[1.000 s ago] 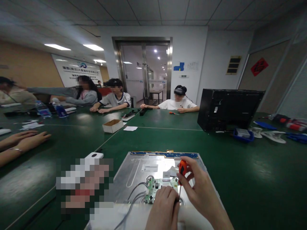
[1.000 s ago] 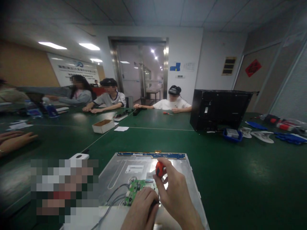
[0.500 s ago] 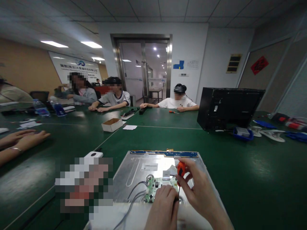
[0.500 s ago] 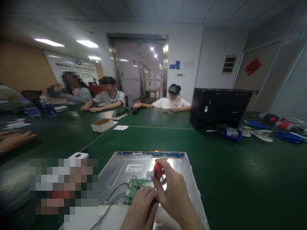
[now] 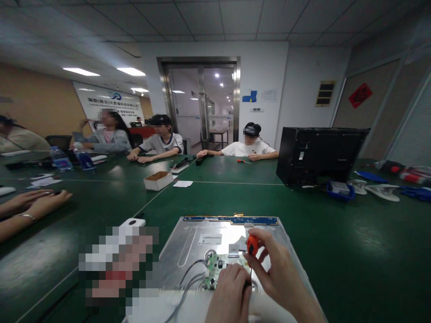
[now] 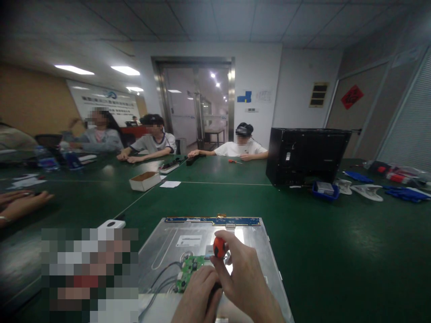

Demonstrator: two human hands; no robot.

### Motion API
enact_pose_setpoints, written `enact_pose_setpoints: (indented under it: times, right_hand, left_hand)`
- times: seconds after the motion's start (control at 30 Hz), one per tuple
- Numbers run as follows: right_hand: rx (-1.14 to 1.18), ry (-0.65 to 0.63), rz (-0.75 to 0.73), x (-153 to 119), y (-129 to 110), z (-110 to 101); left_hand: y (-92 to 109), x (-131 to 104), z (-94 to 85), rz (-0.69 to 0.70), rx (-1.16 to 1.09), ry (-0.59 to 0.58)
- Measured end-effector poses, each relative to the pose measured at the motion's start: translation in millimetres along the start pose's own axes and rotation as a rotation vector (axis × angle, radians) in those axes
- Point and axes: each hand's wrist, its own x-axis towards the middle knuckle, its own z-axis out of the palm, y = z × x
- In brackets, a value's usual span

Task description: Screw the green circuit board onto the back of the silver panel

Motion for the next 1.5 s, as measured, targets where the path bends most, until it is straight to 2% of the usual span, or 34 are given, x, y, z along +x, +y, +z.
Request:
enact_pose_setpoints:
  times: [0.37,0.73,0.93,1.5]
  right_hand:
    - [-0.031,0.004,-0.011,-1.7,0.9,-0.6]
    - [-0.065,0.017,-0.08,2.1,1.6,0.3]
    - [-0.04,-0.041,-0.059,1.3,1.6,-1.0]
    - [-0.031,-0.061,-0.032,-0.1,6.2,-0.5]
  left_hand:
    - [0.1,0.3,0.8,0.011,0.0,0.029]
    - [-6.3,-1.5,11.0,0.035,0.032,0.124]
    - [-4.1,-1.3,6.0,0.035,0.027,0.078]
    - [-8.7,-0.9,12.0,0.007,-0.008,0.07]
